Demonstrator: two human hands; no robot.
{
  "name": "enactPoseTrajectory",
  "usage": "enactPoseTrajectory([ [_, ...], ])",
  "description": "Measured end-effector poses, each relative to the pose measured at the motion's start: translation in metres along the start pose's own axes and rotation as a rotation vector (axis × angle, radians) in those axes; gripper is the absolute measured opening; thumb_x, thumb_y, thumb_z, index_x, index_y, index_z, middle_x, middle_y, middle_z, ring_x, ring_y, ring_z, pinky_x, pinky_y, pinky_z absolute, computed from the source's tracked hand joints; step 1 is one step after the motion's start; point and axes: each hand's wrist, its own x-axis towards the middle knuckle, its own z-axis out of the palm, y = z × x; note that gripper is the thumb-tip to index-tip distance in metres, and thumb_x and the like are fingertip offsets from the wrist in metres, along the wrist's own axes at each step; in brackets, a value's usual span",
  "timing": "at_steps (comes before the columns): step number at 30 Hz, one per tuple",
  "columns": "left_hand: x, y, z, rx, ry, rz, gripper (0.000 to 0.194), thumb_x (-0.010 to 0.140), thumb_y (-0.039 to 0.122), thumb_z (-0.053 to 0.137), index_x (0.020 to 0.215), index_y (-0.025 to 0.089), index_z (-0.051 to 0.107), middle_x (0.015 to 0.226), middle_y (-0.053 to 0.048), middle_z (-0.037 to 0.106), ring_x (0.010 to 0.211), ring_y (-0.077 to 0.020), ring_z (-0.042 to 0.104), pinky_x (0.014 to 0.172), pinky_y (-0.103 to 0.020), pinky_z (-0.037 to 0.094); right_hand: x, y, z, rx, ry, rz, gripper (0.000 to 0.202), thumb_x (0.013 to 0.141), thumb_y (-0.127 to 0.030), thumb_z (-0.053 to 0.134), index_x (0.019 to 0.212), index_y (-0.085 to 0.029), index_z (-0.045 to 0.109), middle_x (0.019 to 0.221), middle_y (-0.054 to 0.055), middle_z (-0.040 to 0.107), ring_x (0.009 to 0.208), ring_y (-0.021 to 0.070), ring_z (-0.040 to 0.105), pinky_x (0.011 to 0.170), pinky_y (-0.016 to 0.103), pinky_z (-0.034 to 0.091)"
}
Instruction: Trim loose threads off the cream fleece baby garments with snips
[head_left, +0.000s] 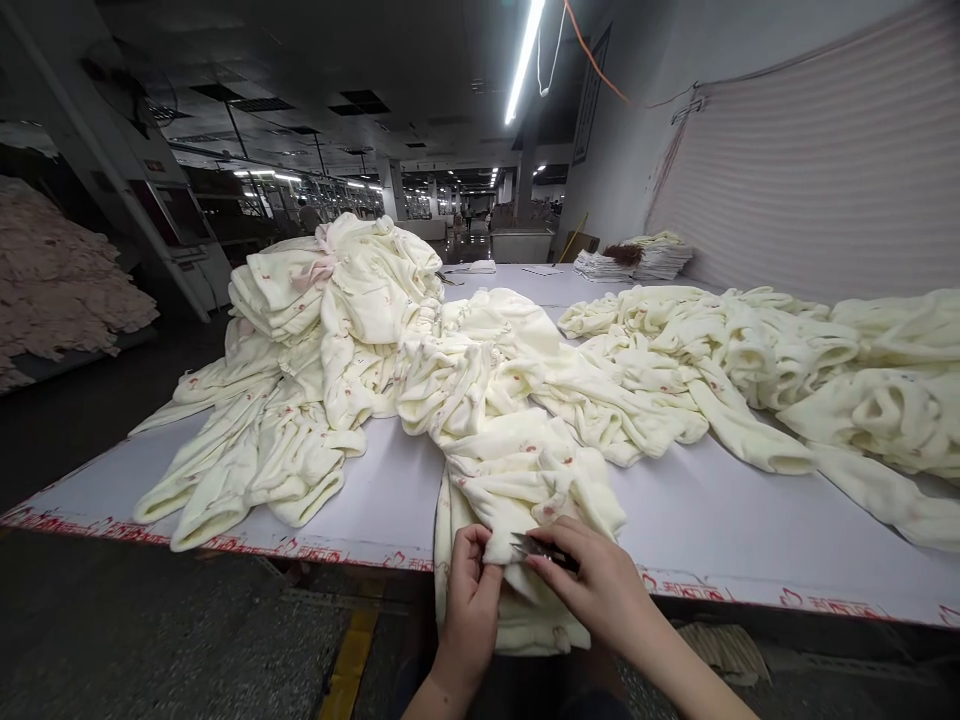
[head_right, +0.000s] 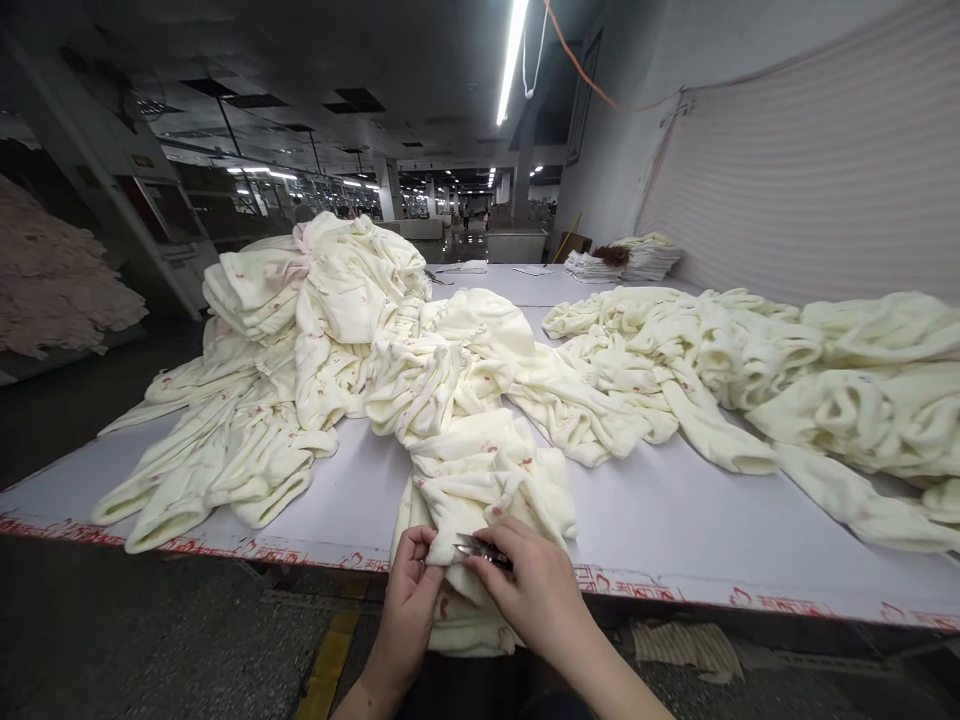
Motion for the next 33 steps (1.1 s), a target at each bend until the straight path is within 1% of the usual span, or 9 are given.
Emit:
enactPoseTrajectory([
  [5, 0.0, 0.003, -0.005, 0.129, 0.008, 0.07, 0.032, 0.081, 0.033, 0.06, 0.111, 0.024, 0.055, 0.106, -0.007, 0.059, 0.09, -0.0198, 0.057, 0.075, -0.027, 0.046, -0.001, 0.005, 0.003, -0.018, 0.054, -0.027, 0.024, 0.082, -0.029, 0.053, 0.104, -0.024, 0.058, 0.101, 0.005, 0.066, 0.091, 0.023, 0.063, 0.071, 0.032, 0.048],
  [7, 0.002, 0.006, -0.007, 0.193, -0.001, 0.07, 0.028, 0.078, 0.036, 0.063, 0.103, 0.022, 0.063, 0.107, -0.008, 0.059, 0.089, -0.0211, 0.057, 0.072, -0.027, 0.047, 0.005, 0.009, 0.006, -0.033, 0.068, -0.017, 0.022, 0.079, -0.02, 0.049, 0.099, -0.024, 0.057, 0.095, 0.004, 0.065, 0.085, 0.0218, 0.063, 0.066, 0.031, 0.046],
  [10, 0.007, 0.009, -0.005, 0.06, -0.089, -0.086, 0.023, 0.079, 0.04, 0.062, 0.086, 0.019, 0.068, 0.096, -0.007, 0.063, 0.083, -0.02, 0.058, 0.069, -0.027, 0.047, 0.019, 0.014, 0.011, -0.016, 0.138, 0.052, 0.02, 0.075, -0.014, 0.044, 0.09, -0.022, 0.056, 0.086, 0.002, 0.065, 0.078, 0.0205, 0.061, 0.064, 0.03, 0.044],
  [13, 0.012, 0.011, -0.002, -0.246, -0.167, -0.254, 0.026, 0.083, 0.038, 0.059, 0.093, 0.016, 0.068, 0.089, -0.006, 0.066, 0.085, -0.0199, 0.059, 0.074, -0.028, 0.046, 0.027, 0.015, 0.009, 0.013, 0.177, 0.102, 0.014, 0.077, -0.018, 0.047, 0.088, -0.022, 0.054, 0.08, 0.001, 0.064, 0.071, 0.0193, 0.06, 0.062, 0.029, 0.044],
  [15, 0.014, 0.011, -0.001, -0.394, -0.176, -0.281, 0.026, 0.084, 0.033, 0.06, 0.101, 0.015, 0.068, 0.095, -0.007, 0.068, 0.094, -0.021, 0.059, 0.083, -0.029, 0.045, 0.026, 0.014, 0.006, 0.057, 0.136, 0.086, 0.009, 0.079, -0.024, 0.051, 0.087, -0.022, 0.055, 0.08, 0.0, 0.064, 0.071, 0.0185, 0.061, 0.062, 0.028, 0.046],
  [18, 0.015, 0.012, -0.001, -0.504, -0.18, -0.302, 0.026, 0.084, 0.029, 0.06, 0.104, 0.014, 0.068, 0.103, -0.009, 0.068, 0.103, -0.0222, 0.057, 0.093, -0.032, 0.041, 0.015, 0.012, -0.001, 0.128, 0.076, 0.02, 0.019, 0.082, -0.033, 0.056, 0.099, -0.024, 0.059, 0.099, 0.003, 0.066, 0.089, 0.0198, 0.063, 0.073, 0.03, 0.049],
  [22, 0.018, 0.009, 0.001, -0.584, -0.192, -0.333, 0.028, 0.085, 0.028, 0.058, 0.107, 0.013, 0.067, 0.107, -0.01, 0.068, 0.107, -0.0232, 0.057, 0.099, -0.034, 0.037, 0.006, 0.01, -0.002, 0.075, 0.108, -0.034, 0.026, 0.087, -0.035, 0.051, 0.108, -0.025, 0.061, 0.112, 0.006, 0.064, 0.102, 0.0221, 0.061, 0.08, 0.033, 0.05],
  [27, 0.019, 0.006, 0.0, -0.584, -0.18, -0.341, 0.029, 0.085, 0.028, 0.058, 0.108, 0.013, 0.067, 0.108, -0.01, 0.068, 0.109, -0.0242, 0.056, 0.101, -0.035, 0.036, 0.011, 0.01, 0.003, 0.047, 0.16, -0.06, 0.023, 0.088, -0.033, 0.048, 0.099, -0.024, 0.066, 0.103, 0.005, 0.068, 0.097, 0.0218, 0.064, 0.077, 0.032, 0.052],
  [33, 0.018, 0.007, -0.001, -0.529, -0.198, -0.329, 0.031, 0.083, 0.032, 0.061, 0.106, 0.012, 0.067, 0.103, -0.01, 0.069, 0.104, -0.0251, 0.058, 0.096, -0.036, 0.039, 0.013, 0.013, 0.001, 0.097, 0.143, -0.039, 0.022, 0.088, -0.033, 0.049, 0.099, -0.023, 0.066, 0.101, 0.005, 0.068, 0.096, 0.0209, 0.064, 0.079, 0.032, 0.052],
])
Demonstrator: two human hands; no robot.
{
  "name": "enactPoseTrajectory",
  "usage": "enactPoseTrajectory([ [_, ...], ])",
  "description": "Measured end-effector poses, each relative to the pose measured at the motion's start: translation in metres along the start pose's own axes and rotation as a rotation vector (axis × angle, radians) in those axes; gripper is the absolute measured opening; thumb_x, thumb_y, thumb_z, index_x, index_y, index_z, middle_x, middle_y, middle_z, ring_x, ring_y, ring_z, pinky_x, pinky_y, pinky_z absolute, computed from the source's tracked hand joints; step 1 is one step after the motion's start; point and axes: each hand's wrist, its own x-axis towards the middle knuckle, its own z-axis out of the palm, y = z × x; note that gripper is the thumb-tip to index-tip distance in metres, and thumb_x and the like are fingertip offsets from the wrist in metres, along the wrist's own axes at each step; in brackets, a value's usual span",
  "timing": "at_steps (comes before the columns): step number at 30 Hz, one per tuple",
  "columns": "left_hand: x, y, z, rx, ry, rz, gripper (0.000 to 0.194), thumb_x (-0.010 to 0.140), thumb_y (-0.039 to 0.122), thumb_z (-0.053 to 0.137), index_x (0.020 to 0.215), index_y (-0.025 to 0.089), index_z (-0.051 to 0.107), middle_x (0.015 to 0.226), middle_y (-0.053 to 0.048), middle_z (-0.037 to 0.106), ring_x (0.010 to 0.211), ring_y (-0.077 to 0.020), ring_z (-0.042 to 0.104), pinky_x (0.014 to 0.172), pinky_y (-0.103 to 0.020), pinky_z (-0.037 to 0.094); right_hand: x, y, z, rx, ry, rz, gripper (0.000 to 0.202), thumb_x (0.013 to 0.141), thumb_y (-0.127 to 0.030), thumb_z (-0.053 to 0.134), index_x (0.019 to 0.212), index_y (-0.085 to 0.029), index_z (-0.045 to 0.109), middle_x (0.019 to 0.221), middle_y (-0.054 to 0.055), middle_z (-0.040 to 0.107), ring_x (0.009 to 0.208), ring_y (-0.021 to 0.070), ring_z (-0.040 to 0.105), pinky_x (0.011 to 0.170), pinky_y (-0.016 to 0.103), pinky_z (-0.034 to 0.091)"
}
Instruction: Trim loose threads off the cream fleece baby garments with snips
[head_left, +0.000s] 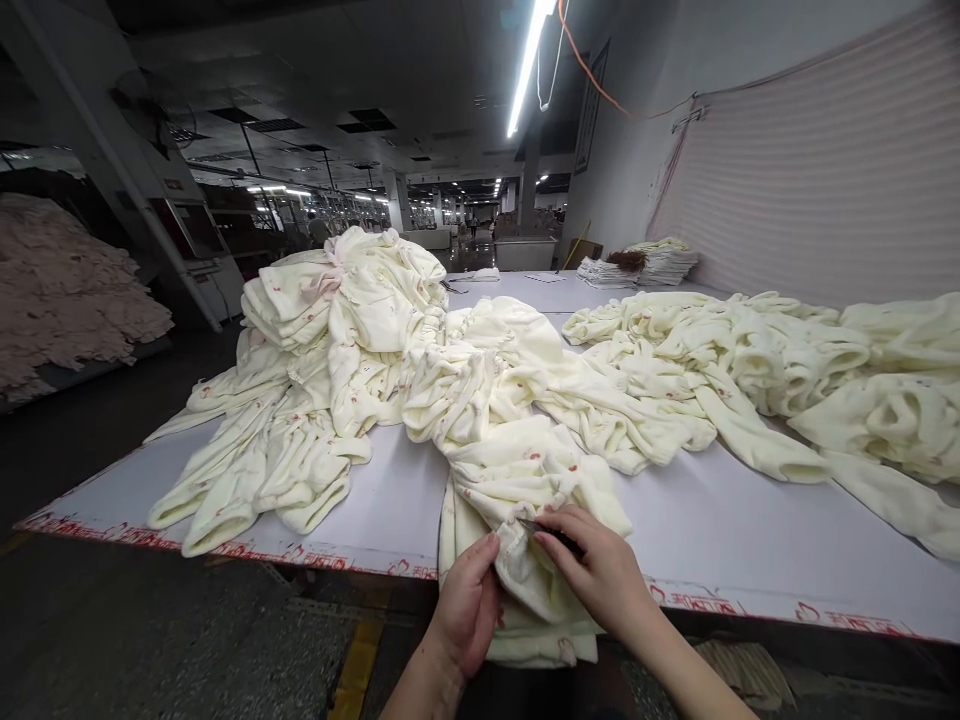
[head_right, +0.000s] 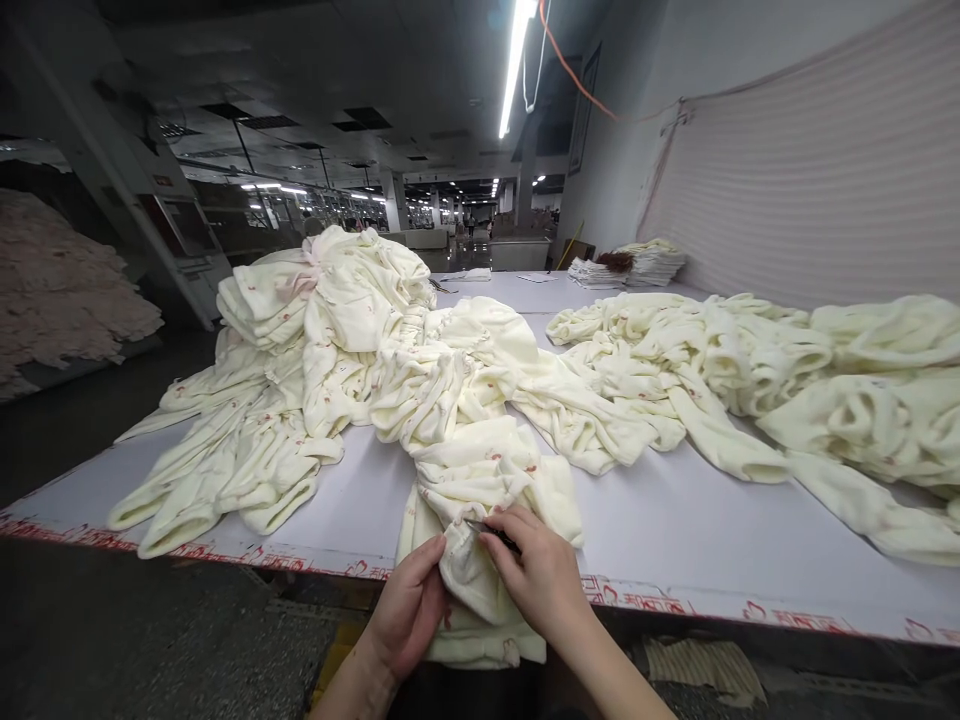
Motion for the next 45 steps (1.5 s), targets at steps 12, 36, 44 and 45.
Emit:
enactPoseTrajectory([
  [12, -0.002, 0.009, 0.013, 0.034, -0.117, -0.012, 0.028, 0.085, 0.029, 0.057, 0.106, 0.012, 0.067, 0.102, -0.01, 0.068, 0.097, -0.0226, 0.06, 0.086, -0.032, 0.044, -0.012, -0.016, 0.002, -0.182, -0.006, -0.082, 0.022, 0.091, -0.031, 0.044, 0.098, -0.024, 0.063, 0.09, 0.005, 0.067, 0.08, 0.0201, 0.065, 0.064, 0.03, 0.05],
  [36, -0.008, 0.081, -0.049, 0.685, 0.381, 0.242, 0.026, 0.066, 0.04, 0.071, 0.076, 0.017, 0.067, 0.073, -0.001, 0.058, 0.06, -0.0119, 0.047, 0.052, -0.022, 0.036, -0.016, 0.005, 0.048, -0.05, 0.052, 0.092, 0.018, 0.076, -0.022, 0.047, 0.091, -0.022, 0.058, 0.079, 0.004, 0.067, 0.07, 0.0213, 0.062, 0.062, 0.03, 0.045],
  [44, -0.062, 0.03, -0.071, 1.249, 0.273, 0.196, 0.022, 0.065, 0.028, 0.068, 0.087, 0.025, 0.071, 0.077, -0.004, 0.065, 0.075, -0.0232, 0.055, 0.07, -0.03, 0.039, -0.022, -0.016, 0.05, 0.019, -0.319, 0.001, 0.028, 0.08, -0.025, 0.056, 0.107, -0.027, 0.062, 0.111, 0.005, 0.065, 0.097, 0.0229, 0.063, 0.079, 0.034, 0.049],
  [45, -0.061, 0.02, -0.067, 1.247, 0.239, 0.173, 0.022, 0.065, 0.025, 0.067, 0.087, 0.024, 0.07, 0.076, -0.003, 0.064, 0.072, -0.0215, 0.054, 0.068, -0.029, 0.038, -0.022, -0.017, 0.051, -0.001, -0.332, -0.031, 0.028, 0.079, -0.022, 0.056, 0.105, -0.027, 0.063, 0.114, 0.006, 0.062, 0.096, 0.0226, 0.062, 0.078, 0.033, 0.049],
])
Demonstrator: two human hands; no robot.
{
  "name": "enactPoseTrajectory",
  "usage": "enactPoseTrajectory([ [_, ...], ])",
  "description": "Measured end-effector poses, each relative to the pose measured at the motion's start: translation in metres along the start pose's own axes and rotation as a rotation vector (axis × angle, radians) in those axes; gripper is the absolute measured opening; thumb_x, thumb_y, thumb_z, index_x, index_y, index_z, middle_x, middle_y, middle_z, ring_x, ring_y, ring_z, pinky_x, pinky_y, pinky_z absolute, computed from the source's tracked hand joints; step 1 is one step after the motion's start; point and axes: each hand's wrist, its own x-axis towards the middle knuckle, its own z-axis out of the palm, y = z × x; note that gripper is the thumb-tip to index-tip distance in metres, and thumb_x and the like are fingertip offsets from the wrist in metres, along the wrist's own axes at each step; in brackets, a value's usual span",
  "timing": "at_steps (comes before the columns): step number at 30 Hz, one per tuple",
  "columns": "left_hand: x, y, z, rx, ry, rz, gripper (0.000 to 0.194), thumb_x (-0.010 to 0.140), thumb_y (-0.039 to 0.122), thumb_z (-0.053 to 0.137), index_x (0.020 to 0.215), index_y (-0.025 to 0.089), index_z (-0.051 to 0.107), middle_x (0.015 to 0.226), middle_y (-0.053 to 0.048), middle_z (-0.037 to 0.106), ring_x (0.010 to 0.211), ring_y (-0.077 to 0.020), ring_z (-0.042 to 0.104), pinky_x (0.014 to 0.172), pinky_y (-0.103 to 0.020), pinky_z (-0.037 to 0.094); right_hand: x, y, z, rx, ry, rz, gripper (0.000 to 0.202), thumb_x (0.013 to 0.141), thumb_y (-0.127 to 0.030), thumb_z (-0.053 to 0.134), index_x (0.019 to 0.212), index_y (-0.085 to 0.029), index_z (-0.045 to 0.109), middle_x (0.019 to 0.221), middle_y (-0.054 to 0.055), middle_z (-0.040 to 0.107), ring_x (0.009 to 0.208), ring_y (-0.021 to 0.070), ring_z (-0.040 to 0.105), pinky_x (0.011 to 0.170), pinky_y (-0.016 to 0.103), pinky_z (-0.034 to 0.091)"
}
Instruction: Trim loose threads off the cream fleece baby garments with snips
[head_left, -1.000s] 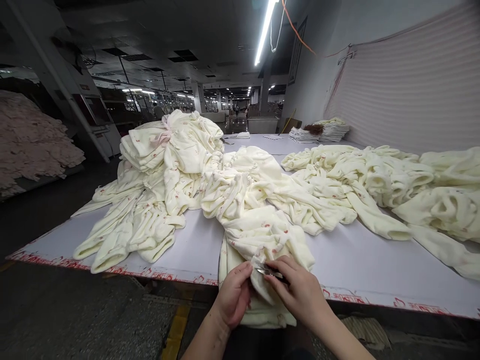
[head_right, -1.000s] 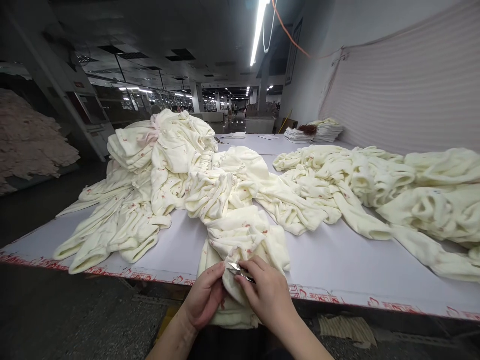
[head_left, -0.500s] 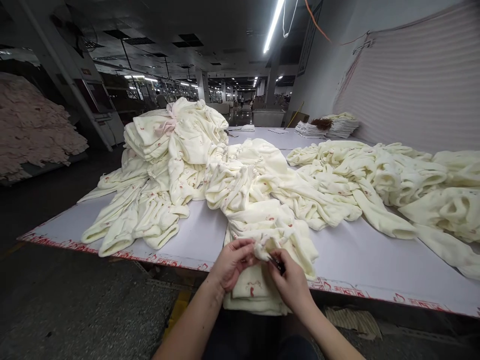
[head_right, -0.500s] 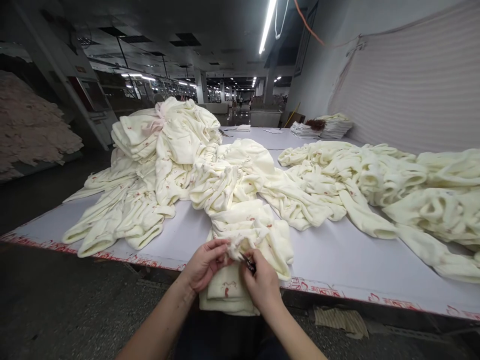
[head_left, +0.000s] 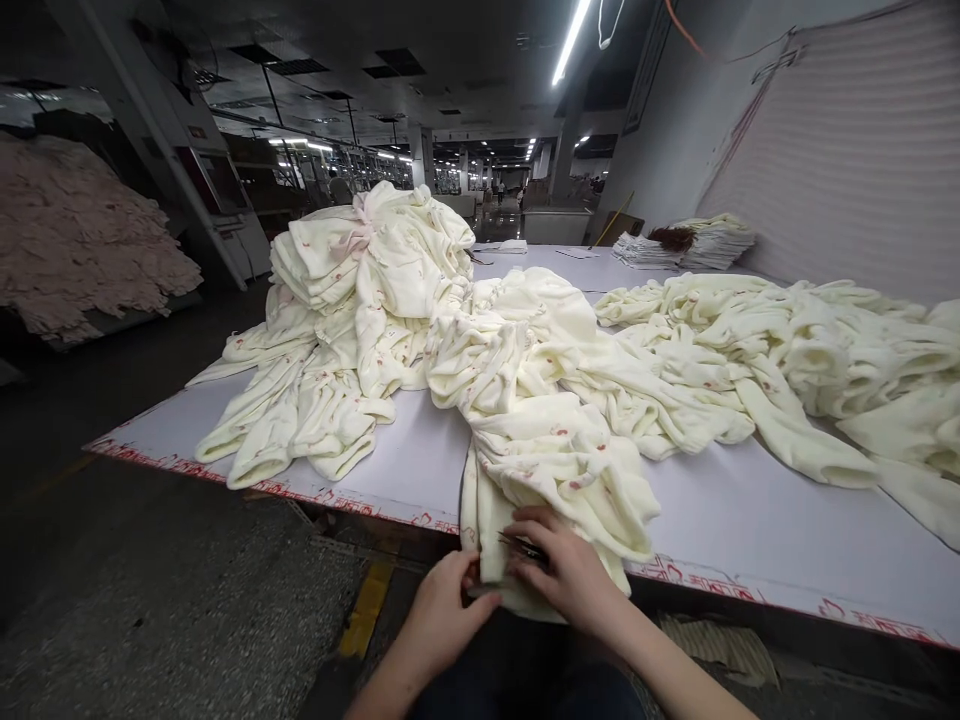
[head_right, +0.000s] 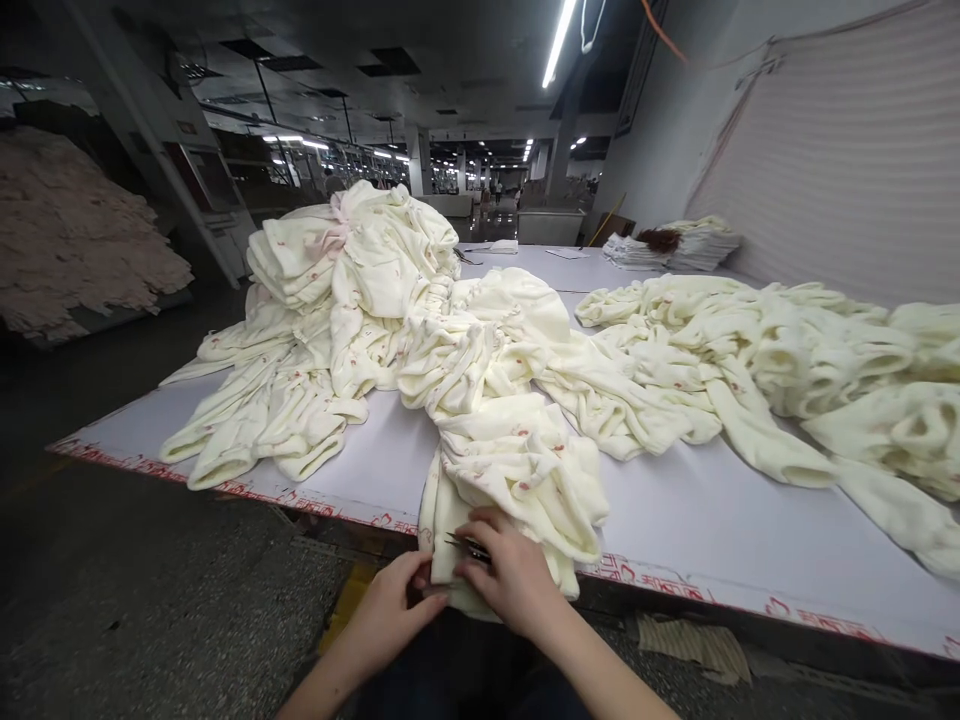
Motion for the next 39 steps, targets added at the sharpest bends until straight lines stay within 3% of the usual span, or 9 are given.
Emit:
enactPoseTrajectory([
  [5, 0.006, 0.003, 0.033, -0.186, 0.014, -0.008, 0.012, 0.069, 0.017, 0.06, 0.081, 0.021, 0.059, 0.077, 0.0, 0.059, 0.072, -0.0176, 0.053, 0.065, -0.025, 0.038, 0.001, -0.002, 0.009, 0.006, -0.024, -0.006, 0.019, 0.072, -0.007, 0.049, 0.081, -0.02, 0.061, 0.092, 0.004, 0.061, 0.076, 0.0181, 0.061, 0.067, 0.028, 0.047],
  [8, 0.009, 0.004, 0.043, -0.38, 0.015, 0.028, 0.008, 0.075, 0.019, 0.057, 0.082, 0.021, 0.052, 0.076, 0.001, 0.057, 0.074, -0.0164, 0.054, 0.067, -0.024, 0.039, -0.003, -0.006, -0.001, 0.345, -0.023, 0.049, 0.011, 0.084, -0.021, 0.046, 0.08, -0.02, 0.056, 0.08, 0.002, 0.061, 0.075, 0.0172, 0.058, 0.069, 0.027, 0.046],
  [11, 0.01, 0.008, 0.053, -0.448, 0.124, 0.075, 0.009, 0.077, 0.018, 0.055, 0.083, 0.021, 0.048, 0.076, 0.001, 0.055, 0.073, -0.0153, 0.053, 0.067, -0.024, 0.04, -0.011, -0.015, -0.022, 0.715, -0.048, 0.121, 0.022, 0.09, -0.039, 0.045, 0.078, -0.021, 0.05, 0.068, -0.001, 0.058, 0.066, 0.0143, 0.052, 0.063, 0.025, 0.043],
  [15, 0.012, 0.02, 0.059, -0.367, 0.251, 0.14, 0.009, 0.078, 0.015, 0.053, 0.083, 0.021, 0.048, 0.075, 0.001, 0.052, 0.071, -0.015, 0.051, 0.067, -0.024, 0.039, -0.02, -0.024, -0.036, 0.887, -0.157, 0.207, 0.028, 0.088, -0.046, 0.048, 0.075, -0.021, 0.045, 0.052, -0.008, 0.037, 0.047, 0.0092, 0.035, 0.048, 0.021, 0.03],
  [21, 0.015, 0.032, 0.053, -0.263, 0.2, 0.267, 0.011, 0.081, 0.011, 0.046, 0.083, 0.022, 0.049, 0.08, -0.001, 0.052, 0.077, -0.0172, 0.053, 0.072, -0.027, 0.042, -0.003, -0.017, -0.024, 0.471, 0.166, 0.134, 0.019, 0.081, -0.039, 0.059, 0.082, -0.02, 0.057, 0.074, 0.0, 0.054, 0.072, 0.017, 0.052, 0.065, 0.027, 0.041],
  [28, 0.02, 0.022, 0.044, 0.081, 0.605, 0.545, 0.023, 0.077, 0.003, 0.044, 0.091, 0.022, 0.048, 0.093, -0.004, 0.057, 0.089, -0.0183, 0.057, 0.078, -0.028, 0.045, -0.018, -0.025, -0.035, 0.403, 0.038, 0.082, 0.028, 0.089, -0.037, 0.048, 0.068, -0.02, 0.05, 0.069, -0.002, 0.05, 0.067, 0.0141, 0.048, 0.061, 0.024, 0.038],
  [33, 0.023, 0.022, 0.043, 0.144, 0.6, 0.631, 0.022, 0.077, 0.0, 0.04, 0.081, 0.021, 0.044, 0.091, -0.003, 0.055, 0.089, -0.0148, 0.056, 0.078, -0.025, 0.046, -0.03, -0.041, -0.049, 0.325, -0.249, 0.099, 0.006, 0.08, -0.026, 0.061, 0.077, -0.021, 0.058, 0.075, -0.002, 0.059, 0.072, 0.0149, 0.053, 0.064, 0.022, 0.042],
  [36, 0.022, 0.022, 0.042, 0.121, 0.561, 0.626, 0.023, 0.078, -0.001, 0.039, 0.08, 0.021, 0.043, 0.092, -0.003, 0.055, 0.09, -0.0144, 0.056, 0.078, -0.024, 0.045, -0.021, -0.037, -0.052, 0.267, -0.119, 0.082, 0.018, 0.077, -0.026, 0.065, 0.095, -0.024, 0.062, 0.091, 0.001, 0.063, 0.086, 0.0187, 0.058, 0.074, 0.026, 0.045],
  [39, 0.023, 0.02, 0.041, 0.088, 0.523, 0.61, 0.022, 0.079, 0.0, 0.039, 0.08, 0.022, 0.043, 0.092, -0.003, 0.055, 0.091, -0.0146, 0.056, 0.079, -0.025, 0.045, -0.009, -0.025, -0.05, 0.159, 0.051, 0.042, 0.024, 0.087, -0.034, 0.053, 0.106, -0.024, 0.062, 0.097, 0.005, 0.063, 0.088, 0.0205, 0.06, 0.073, 0.029, 0.048],
])
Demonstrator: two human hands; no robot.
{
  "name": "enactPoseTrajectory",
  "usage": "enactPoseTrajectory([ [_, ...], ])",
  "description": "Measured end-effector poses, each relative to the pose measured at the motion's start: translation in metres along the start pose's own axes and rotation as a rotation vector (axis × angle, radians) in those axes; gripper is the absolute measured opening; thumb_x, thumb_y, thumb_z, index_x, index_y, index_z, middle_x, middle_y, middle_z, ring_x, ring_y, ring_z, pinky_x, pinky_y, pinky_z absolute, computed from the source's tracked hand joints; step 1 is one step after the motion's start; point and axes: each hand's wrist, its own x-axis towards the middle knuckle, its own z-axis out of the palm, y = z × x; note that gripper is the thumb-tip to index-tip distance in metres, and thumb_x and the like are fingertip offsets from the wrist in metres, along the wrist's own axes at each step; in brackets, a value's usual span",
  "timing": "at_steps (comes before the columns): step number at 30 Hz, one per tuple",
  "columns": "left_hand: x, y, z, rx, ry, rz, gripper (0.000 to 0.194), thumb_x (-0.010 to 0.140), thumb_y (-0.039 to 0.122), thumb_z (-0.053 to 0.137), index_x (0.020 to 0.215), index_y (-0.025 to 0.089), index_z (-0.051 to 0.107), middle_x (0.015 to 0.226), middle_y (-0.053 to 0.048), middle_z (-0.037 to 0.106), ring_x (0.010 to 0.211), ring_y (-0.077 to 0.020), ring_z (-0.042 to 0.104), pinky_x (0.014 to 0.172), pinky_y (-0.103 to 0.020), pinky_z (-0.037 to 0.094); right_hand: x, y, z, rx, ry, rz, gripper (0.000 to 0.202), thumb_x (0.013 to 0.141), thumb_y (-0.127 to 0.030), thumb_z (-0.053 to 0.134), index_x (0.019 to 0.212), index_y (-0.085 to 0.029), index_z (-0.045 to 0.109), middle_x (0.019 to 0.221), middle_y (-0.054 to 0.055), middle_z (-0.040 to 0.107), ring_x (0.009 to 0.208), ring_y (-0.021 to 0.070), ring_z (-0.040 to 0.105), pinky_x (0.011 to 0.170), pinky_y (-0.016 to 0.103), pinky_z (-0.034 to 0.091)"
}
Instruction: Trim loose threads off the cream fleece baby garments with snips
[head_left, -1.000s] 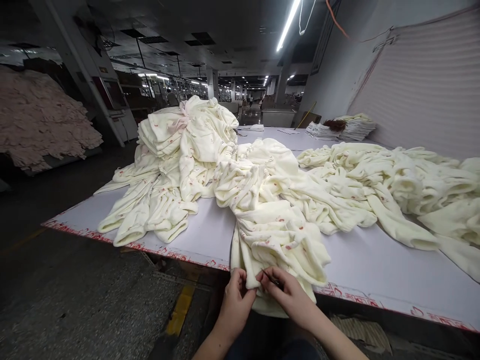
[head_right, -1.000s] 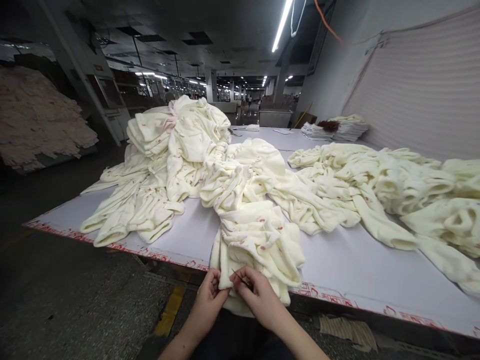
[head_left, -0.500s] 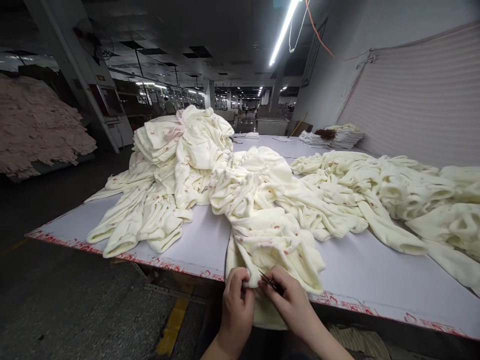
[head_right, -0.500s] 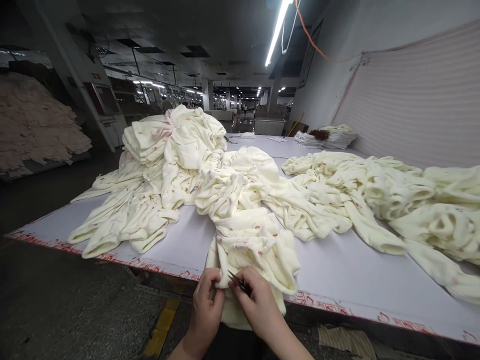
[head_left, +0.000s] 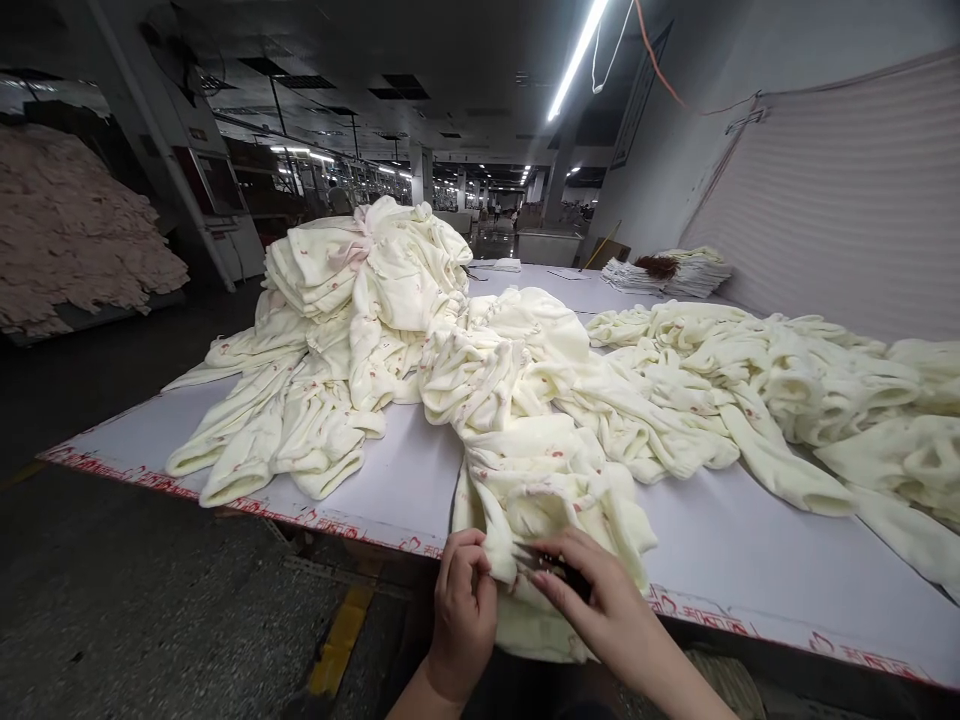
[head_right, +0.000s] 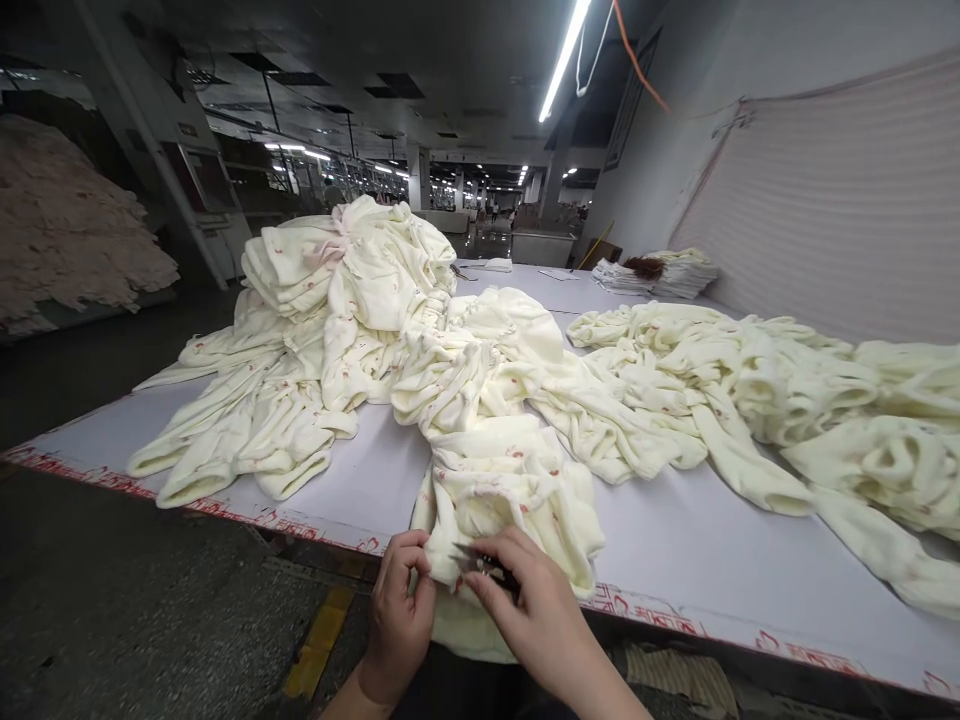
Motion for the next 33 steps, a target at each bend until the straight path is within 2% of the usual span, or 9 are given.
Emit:
enactPoseTrajectory([
  [3, -0.001, -0.002, 0.001, -0.031, -0.007, -0.046, 0.022, 0.079, 0.0, 0.039, 0.079, 0.022, 0.042, 0.093, -0.003, 0.055, 0.091, -0.0146, 0.056, 0.079, -0.025, 0.044, 0.006, 0.01, 0.004, -0.16, 0.076, -0.045, 0.027, 0.089, -0.035, 0.05, 0.109, -0.022, 0.063, 0.098, 0.007, 0.063, 0.084, 0.0219, 0.062, 0.068, 0.031, 0.049],
  [7, -0.001, 0.0, 0.002, -0.062, -0.021, -0.054, 0.022, 0.079, 0.0, 0.04, 0.08, 0.022, 0.042, 0.094, -0.003, 0.055, 0.092, -0.0144, 0.055, 0.08, -0.025, 0.044, 0.008, 0.011, 0.006, -0.14, 0.015, -0.089, 0.023, 0.088, -0.034, 0.053, 0.106, -0.025, 0.065, 0.098, 0.005, 0.065, 0.087, 0.0201, 0.063, 0.073, 0.029, 0.05],
  [15, -0.003, -0.004, 0.007, -0.168, -0.009, -0.1, 0.019, 0.08, 0.003, 0.044, 0.082, 0.022, 0.045, 0.096, -0.003, 0.057, 0.094, -0.0151, 0.057, 0.081, -0.026, 0.045, 0.007, 0.014, 0.017, -0.065, 0.137, 0.035, 0.025, 0.085, -0.039, 0.054, 0.101, -0.023, 0.065, 0.094, 0.006, 0.067, 0.085, 0.0216, 0.064, 0.071, 0.03, 0.052],
  [19, -0.007, -0.007, 0.01, -0.326, -0.02, -0.295, 0.026, 0.081, 0.01, 0.049, 0.103, 0.022, 0.052, 0.105, -0.006, 0.06, 0.1, -0.0184, 0.057, 0.088, -0.031, 0.044, -0.003, 0.023, 0.034, -0.026, 0.18, 0.02, 0.02, 0.082, -0.032, 0.056, 0.098, -0.021, 0.061, 0.091, 0.006, 0.068, 0.081, 0.0212, 0.064, 0.069, 0.029, 0.052],
  [21, -0.002, -0.004, 0.008, -0.43, -0.12, -0.439, 0.028, 0.081, 0.016, 0.054, 0.109, 0.021, 0.056, 0.106, -0.007, 0.062, 0.1, -0.02, 0.057, 0.089, -0.031, 0.043, 0.001, 0.03, 0.034, -0.016, 0.25, -0.02, 0.016, 0.085, -0.026, 0.048, 0.091, -0.02, 0.062, 0.085, 0.006, 0.068, 0.079, 0.0209, 0.064, 0.069, 0.03, 0.051],
  [25, 0.02, 0.006, 0.002, -0.833, -0.455, -0.757, 0.021, 0.084, 0.031, 0.057, 0.093, 0.015, 0.067, 0.082, -0.005, 0.066, 0.078, -0.0167, 0.057, 0.072, -0.025, 0.043, 0.024, 0.038, 0.015, -0.038, 0.429, -0.006, 0.017, 0.083, -0.031, 0.05, 0.086, -0.02, 0.062, 0.083, 0.007, 0.068, 0.079, 0.0229, 0.062, 0.07, 0.033, 0.048],
  [28, 0.032, 0.011, 0.002, -1.092, -0.436, -0.925, 0.021, 0.082, 0.032, 0.06, 0.082, 0.014, 0.069, 0.073, -0.002, 0.065, 0.072, -0.0135, 0.054, 0.07, -0.023, 0.04, 0.032, 0.03, -0.002, 0.09, 0.509, 0.116, 0.023, 0.086, -0.04, 0.049, 0.079, -0.02, 0.058, 0.071, 0.004, 0.065, 0.066, 0.0198, 0.059, 0.062, 0.029, 0.046],
  [30, 0.036, 0.012, 0.003, -1.195, -0.396, -0.972, 0.019, 0.081, 0.031, 0.062, 0.081, 0.013, 0.069, 0.075, -0.003, 0.066, 0.076, -0.0144, 0.055, 0.072, -0.023, 0.04, 0.024, 0.019, -0.009, 0.208, 0.443, 0.163, 0.027, 0.088, -0.043, 0.046, 0.075, -0.02, 0.055, 0.063, 0.001, 0.062, 0.06, 0.0168, 0.056, 0.059, 0.026, 0.046],
  [33, 0.039, 0.013, 0.004, -1.294, -0.376, -0.977, 0.02, 0.082, 0.029, 0.061, 0.088, 0.012, 0.07, 0.083, -0.006, 0.068, 0.086, -0.0185, 0.057, 0.079, -0.027, 0.041, -0.002, 0.005, -0.013, 0.251, -0.001, 0.161, 0.024, 0.081, -0.041, 0.057, 0.07, -0.02, 0.057, 0.063, -0.002, 0.061, 0.06, 0.0151, 0.057, 0.055, 0.022, 0.045],
])
